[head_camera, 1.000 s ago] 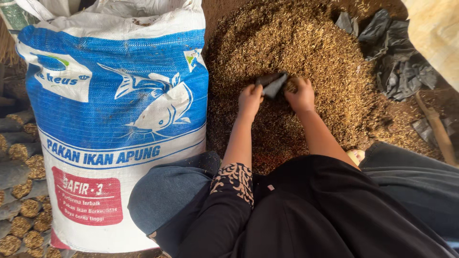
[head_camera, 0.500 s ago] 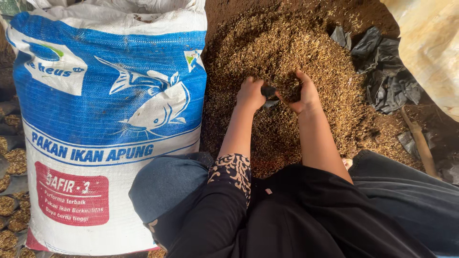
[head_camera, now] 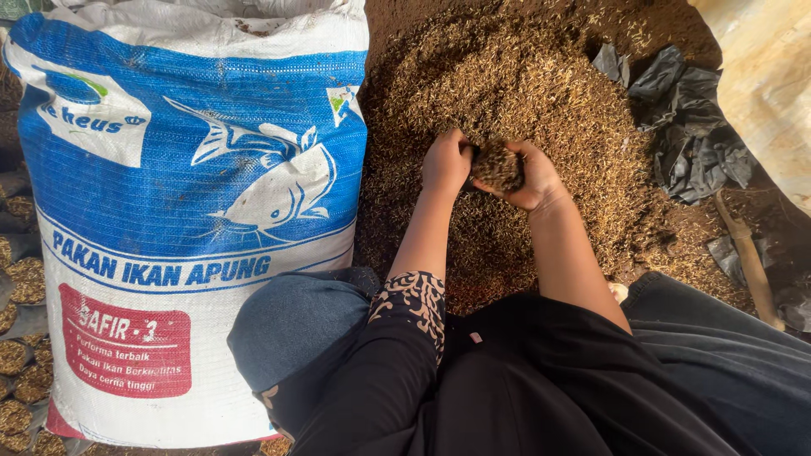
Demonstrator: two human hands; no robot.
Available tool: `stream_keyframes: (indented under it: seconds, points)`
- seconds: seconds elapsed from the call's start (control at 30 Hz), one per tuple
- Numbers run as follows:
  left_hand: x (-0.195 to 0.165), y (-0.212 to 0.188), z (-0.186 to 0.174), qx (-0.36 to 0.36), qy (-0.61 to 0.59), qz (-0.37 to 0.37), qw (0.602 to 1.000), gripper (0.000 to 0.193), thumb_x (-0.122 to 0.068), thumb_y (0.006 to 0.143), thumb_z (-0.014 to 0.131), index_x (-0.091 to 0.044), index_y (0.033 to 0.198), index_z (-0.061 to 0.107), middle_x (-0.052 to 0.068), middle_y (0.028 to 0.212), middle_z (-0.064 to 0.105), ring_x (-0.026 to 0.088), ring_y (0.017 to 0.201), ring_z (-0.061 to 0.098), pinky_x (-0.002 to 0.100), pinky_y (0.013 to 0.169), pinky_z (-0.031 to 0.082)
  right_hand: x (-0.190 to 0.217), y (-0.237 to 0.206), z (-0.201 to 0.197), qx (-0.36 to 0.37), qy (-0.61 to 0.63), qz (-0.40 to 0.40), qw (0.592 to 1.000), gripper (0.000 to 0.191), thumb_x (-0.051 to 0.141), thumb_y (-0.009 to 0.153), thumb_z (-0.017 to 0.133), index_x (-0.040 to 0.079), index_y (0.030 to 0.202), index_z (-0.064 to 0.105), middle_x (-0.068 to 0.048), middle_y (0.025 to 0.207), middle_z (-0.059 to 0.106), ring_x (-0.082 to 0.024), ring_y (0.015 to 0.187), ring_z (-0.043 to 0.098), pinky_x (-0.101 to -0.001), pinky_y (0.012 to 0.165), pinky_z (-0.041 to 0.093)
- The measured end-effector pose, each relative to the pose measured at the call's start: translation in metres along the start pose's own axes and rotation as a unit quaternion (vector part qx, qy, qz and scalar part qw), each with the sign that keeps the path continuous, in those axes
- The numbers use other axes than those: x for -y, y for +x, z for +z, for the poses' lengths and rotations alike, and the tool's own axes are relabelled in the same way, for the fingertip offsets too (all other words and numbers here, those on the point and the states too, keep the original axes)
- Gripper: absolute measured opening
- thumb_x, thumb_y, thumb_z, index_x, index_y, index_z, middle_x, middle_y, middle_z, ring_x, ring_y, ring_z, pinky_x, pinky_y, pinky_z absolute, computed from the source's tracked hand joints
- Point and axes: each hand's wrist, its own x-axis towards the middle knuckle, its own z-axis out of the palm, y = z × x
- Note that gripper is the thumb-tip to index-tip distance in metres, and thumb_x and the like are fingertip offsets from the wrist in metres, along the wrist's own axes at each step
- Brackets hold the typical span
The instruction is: The person scoops floating fish feed pellets from a large pile on the ground using a small black plastic cup. They then pour the pellets into a large white sack labeled 'PAKAN IKAN APUNG' and place the filled cup on the ground next to other filled cups.
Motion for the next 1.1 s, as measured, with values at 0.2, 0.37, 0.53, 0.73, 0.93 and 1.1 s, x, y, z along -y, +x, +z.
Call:
stream_keyframes:
  seconds: [0.2, 0.37, 0.53, 0.73, 0.93, 1.1]
  points:
    - [-0.002, 0.004, 0.0, 0.006, -0.02, -0.024, 0.999, 0.018, -0.022, 0.089, 0.073, -0.008, 0.1, 0.07, 0.01, 0.106, 0.072, 0.026, 0.09, 0.072, 0.041, 0.078, 0.058, -0.022, 0.035, -0.006, -0.006, 0.068, -0.043, 0.997, 0.035, 0.006, 0.097, 0.044, 0.003, 0.132, 0.048, -0.019, 0.124, 0.065, -0.031, 0.113, 0.069, -0.0496, 0.101, 0.06]
    - [0.0, 0.006, -0.012, 0.017, -0.015, -0.056, 0.998, 0.024, -0.024, 0.089, 0.072, -0.007, 0.105, 0.069, 0.011, 0.107, 0.071, 0.026, 0.084, 0.073, 0.041, 0.073, 0.059, -0.04, 0.037, -0.007, -0.168, -0.516, -0.209, 0.813, 0.057, 0.001, 0.084, 0.053, 0.014, 0.14, 0.05, -0.015, 0.116, 0.066, -0.026, 0.099, 0.067, -0.044, 0.086, 0.058]
    - [0.0, -0.003, -0.025, 0.068, 0.023, -0.105, 0.992, 0.039, -0.039, 0.089, 0.072, -0.005, 0.107, 0.068, 0.012, 0.096, 0.072, 0.025, 0.08, 0.071, 0.041, 0.072, 0.058, -0.046, 0.031, -0.022, -0.289, -0.563, -0.318, 0.706, 0.044, 0.01, 0.084, 0.071, 0.003, 0.125, 0.057, -0.021, 0.123, 0.06, -0.025, 0.094, 0.067, -0.0387, 0.08, 0.059]
    - [0.013, -0.013, -0.025, 0.161, 0.048, -0.123, 0.978, 0.031, -0.035, 0.087, 0.07, -0.008, 0.102, 0.071, 0.01, 0.086, 0.074, 0.022, 0.076, 0.072, 0.039, 0.071, 0.057, -0.04, 0.047, -0.047, -0.201, -0.521, -0.088, 0.825, 0.045, 0.019, 0.093, 0.067, -0.002, 0.131, 0.057, -0.017, 0.092, 0.073, -0.02, 0.066, 0.071, -0.0325, 0.06, 0.058]
    - [0.021, -0.017, -0.024, 0.055, -0.043, -0.064, 0.996, 0.027, -0.017, 0.077, 0.076, -0.004, 0.1, 0.068, 0.01, 0.089, 0.073, 0.02, 0.074, 0.071, 0.036, 0.068, 0.058, -0.024, 0.046, -0.045, -0.17, -0.538, -0.167, 0.809, 0.054, 0.013, 0.087, 0.069, -0.002, 0.136, 0.051, -0.018, 0.096, 0.072, -0.017, 0.066, 0.071, -0.0323, 0.056, 0.058]
    - [0.015, -0.03, -0.019, 0.218, 0.022, -0.193, 0.956, 0.031, -0.031, 0.09, 0.067, -0.001, 0.097, 0.07, 0.013, 0.087, 0.071, 0.022, 0.072, 0.068, 0.035, 0.067, 0.054, -0.025, 0.026, -0.036, -0.212, -0.602, -0.165, 0.752, 0.052, 0.027, 0.091, 0.073, 0.0, 0.132, 0.055, -0.02, 0.105, 0.071, -0.027, 0.083, 0.069, -0.0408, 0.074, 0.056]
